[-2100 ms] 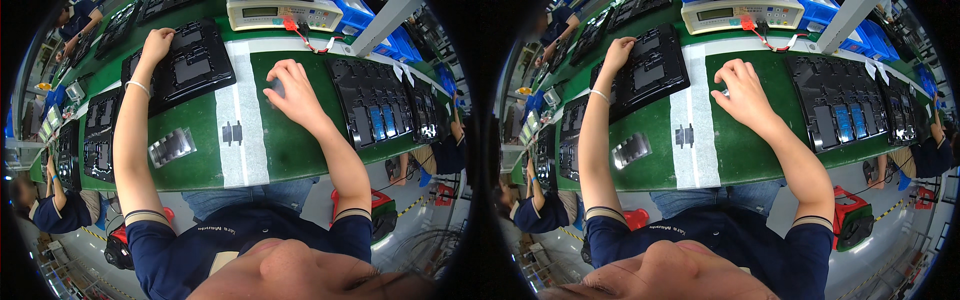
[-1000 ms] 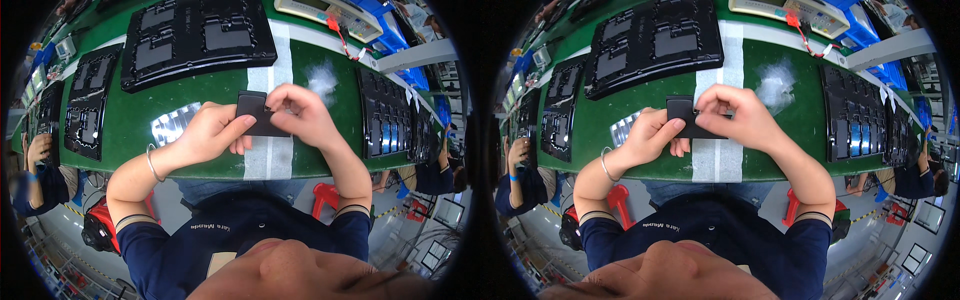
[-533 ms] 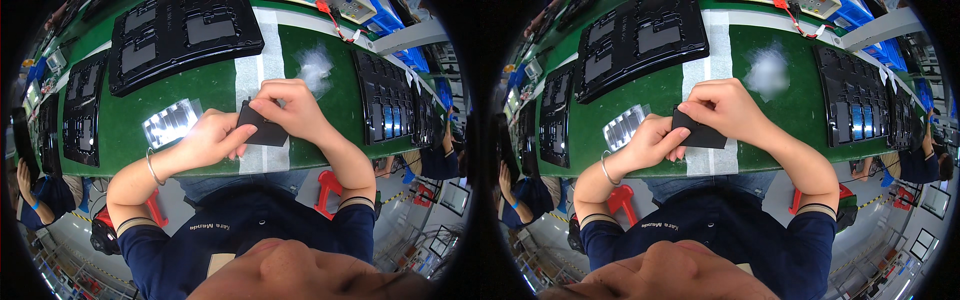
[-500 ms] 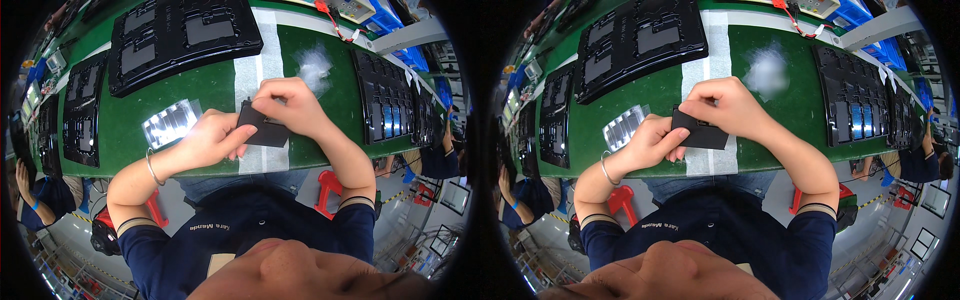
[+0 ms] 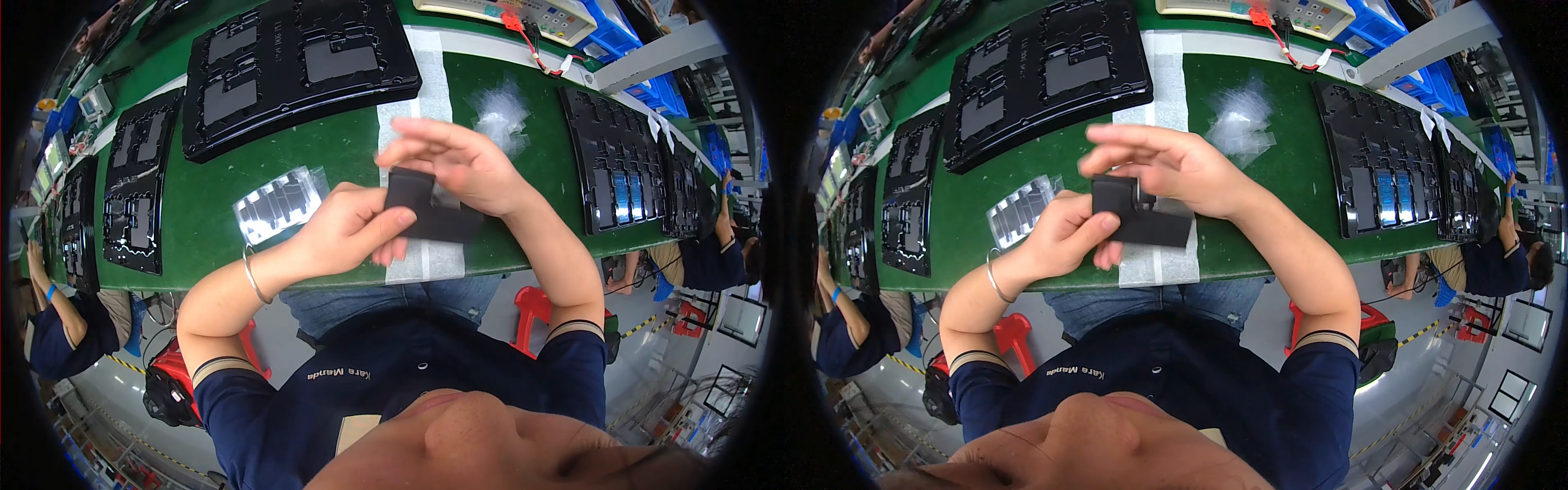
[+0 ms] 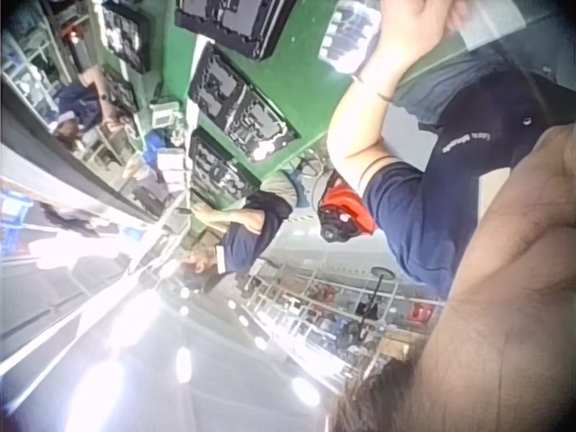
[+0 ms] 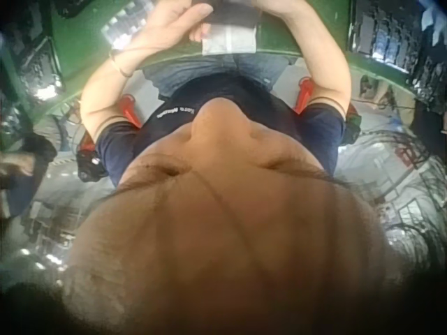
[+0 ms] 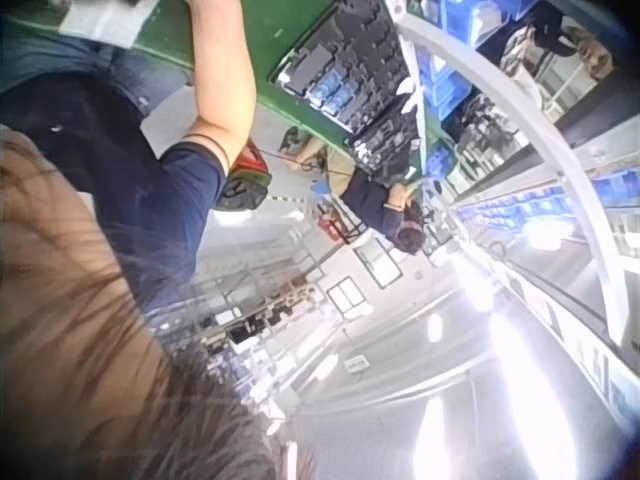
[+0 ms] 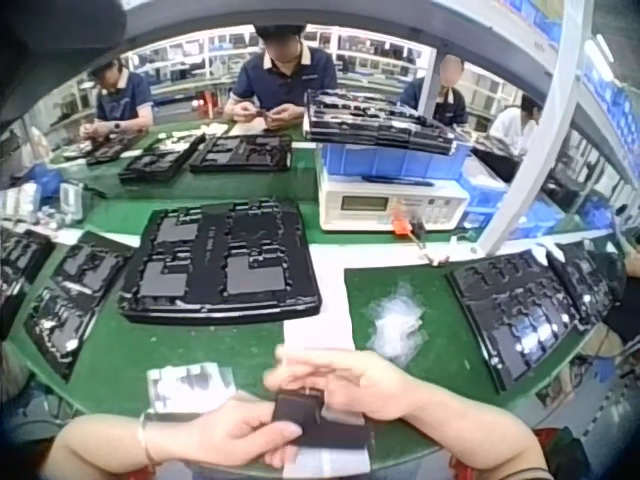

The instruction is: The recorder peels adhesive strips and applies them precisely to electronic components on an assembly line.

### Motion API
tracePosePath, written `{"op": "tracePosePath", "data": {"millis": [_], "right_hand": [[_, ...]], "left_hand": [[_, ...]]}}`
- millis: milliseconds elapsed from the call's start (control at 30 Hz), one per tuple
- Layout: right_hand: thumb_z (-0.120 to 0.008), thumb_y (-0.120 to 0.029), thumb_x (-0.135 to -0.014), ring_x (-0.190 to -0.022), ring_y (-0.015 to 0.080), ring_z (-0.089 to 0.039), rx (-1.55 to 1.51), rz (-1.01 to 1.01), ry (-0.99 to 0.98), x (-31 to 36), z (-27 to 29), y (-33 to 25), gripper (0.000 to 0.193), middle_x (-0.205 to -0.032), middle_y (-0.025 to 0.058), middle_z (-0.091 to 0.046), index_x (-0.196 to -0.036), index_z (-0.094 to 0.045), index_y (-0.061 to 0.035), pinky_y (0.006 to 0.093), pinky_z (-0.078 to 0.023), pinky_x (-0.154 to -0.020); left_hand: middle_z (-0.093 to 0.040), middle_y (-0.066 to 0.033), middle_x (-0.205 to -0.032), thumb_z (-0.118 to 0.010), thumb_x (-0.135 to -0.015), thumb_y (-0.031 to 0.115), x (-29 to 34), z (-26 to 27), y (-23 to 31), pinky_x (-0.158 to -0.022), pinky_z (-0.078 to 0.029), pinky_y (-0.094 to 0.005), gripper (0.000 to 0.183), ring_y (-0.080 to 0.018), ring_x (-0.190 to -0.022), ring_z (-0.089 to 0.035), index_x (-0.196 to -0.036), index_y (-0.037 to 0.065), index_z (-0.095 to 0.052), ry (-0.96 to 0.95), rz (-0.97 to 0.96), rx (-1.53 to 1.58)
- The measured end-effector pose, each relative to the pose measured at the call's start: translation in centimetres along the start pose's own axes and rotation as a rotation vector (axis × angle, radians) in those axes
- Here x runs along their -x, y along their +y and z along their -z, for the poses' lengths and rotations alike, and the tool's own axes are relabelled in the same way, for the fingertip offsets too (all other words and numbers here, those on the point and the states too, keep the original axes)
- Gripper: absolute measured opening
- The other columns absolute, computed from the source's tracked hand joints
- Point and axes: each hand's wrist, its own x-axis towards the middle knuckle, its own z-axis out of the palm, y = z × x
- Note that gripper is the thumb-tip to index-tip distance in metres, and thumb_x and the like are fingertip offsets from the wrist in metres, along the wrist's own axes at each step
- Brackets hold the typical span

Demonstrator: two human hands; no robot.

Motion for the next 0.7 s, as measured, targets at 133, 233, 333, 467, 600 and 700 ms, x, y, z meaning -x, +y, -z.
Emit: {"op": "tracePosePath", "data": {"millis": [133, 233, 333, 467, 600, 700], "right_hand": [[-0.065, -0.024, -0.081, -0.098, 0.0163, -0.055, 0.07, 0.054, 0.12, 1.1, 0.8, -1.3, 0.045, -0.109, 0.0108, -0.057, -0.116, -0.052, 0.0013, 0.0294, -0.044, -0.086], [-0.065, -0.011, -0.081, -0.09, 0.013, -0.057, 0.243, -0.023, 0.244, 2.2, 0.3, -1.3, 0.029, -0.101, 0.0091, -0.059, -0.105, -0.056, 0.0025, 0.0255, -0.046, -0.078], [-0.064, -0.003, -0.08, -0.083, 0.0101, -0.058, 0.252, -0.109, 0.379, 2.7, -0.5, -1.5, 0.019, -0.093, 0.0077, -0.06, -0.097, -0.057, 0.0032, 0.0213, -0.048, -0.068], [-0.065, 0.001, -0.077, -0.075, 0.0074, -0.056, 0.228, -0.111, 0.439, 3.4, -0.8, -1.4, 0.018, -0.087, 0.0058, -0.061, -0.094, -0.059, 0.0025, 0.0184, -0.046, -0.058], [-0.07, 0.003, -0.069, -0.064, 0.0088, -0.053, 0.828, 0.152, 0.435, 4.3, -0.8, -2.9, 0.02, -0.08, 0.0049, -0.06, -0.088, -0.065, -0.0016, 0.0211, -0.042, -0.053], [-0.072, 0.002, -0.06, -0.063, 0.018, -0.055, 1.325, 0.42, 0.357, 5.0, -0.1, -4.0, 0.024, -0.074, 0.0071, -0.059, -0.082, -0.063, 0.0, 0.0259, -0.044, -0.052]], "left_hand": [[-0.061, -0.0052, -0.062, -0.046, -0.093, 0.016, -0.2, -0.1, -0.7, -0.05, -0.049, -0.0229, 0.024, -0.011, -0.053, -0.059, -0.085, -0.003, -0.058, 0.271, -0.098, -0.124], [-0.062, -0.0056, -0.063, -0.045, -0.093, 0.017, -0.4, 0.1, -0.2, -0.051, -0.049, -0.0229, 0.025, -0.0108, -0.054, -0.059, -0.085, -0.003, -0.058, 0.258, -0.073, -0.051], [-0.061, -0.0062, -0.065, -0.041, -0.095, 0.019, -0.5, 0.1, -0.3, -0.05, -0.048, -0.0221, 0.028, -0.0104, -0.054, -0.058, -0.084, -0.002, -0.056, 0.234, -0.023, 0.015], [-0.06, -0.0073, -0.065, -0.042, -0.094, 0.019, -0.6, 0.0, -0.6, -0.051, -0.049, -0.0252, 0.026, -0.0152, -0.053, -0.057, -0.087, -0.003, -0.054, 0.176, -0.015, 0.037], [-0.062, -0.012, -0.08, -0.054, -0.086, 0.016, -0.5, 0.7, -0.7, -0.065, -0.052, -0.032, 0.021, -0.025, -0.07, -0.061, -0.095, -0.003, -0.055, 0.108, -0.1, -0.524], [-0.058, -0.0157, -0.102, -0.062, -0.075, 0.013, -0.4, 0.8, -1.9, -0.082, -0.049, -0.0375, 0.033, -0.0324, -0.097, -0.056, -0.102, -0.004, -0.056, 0.148, -0.465, -0.953]]}}
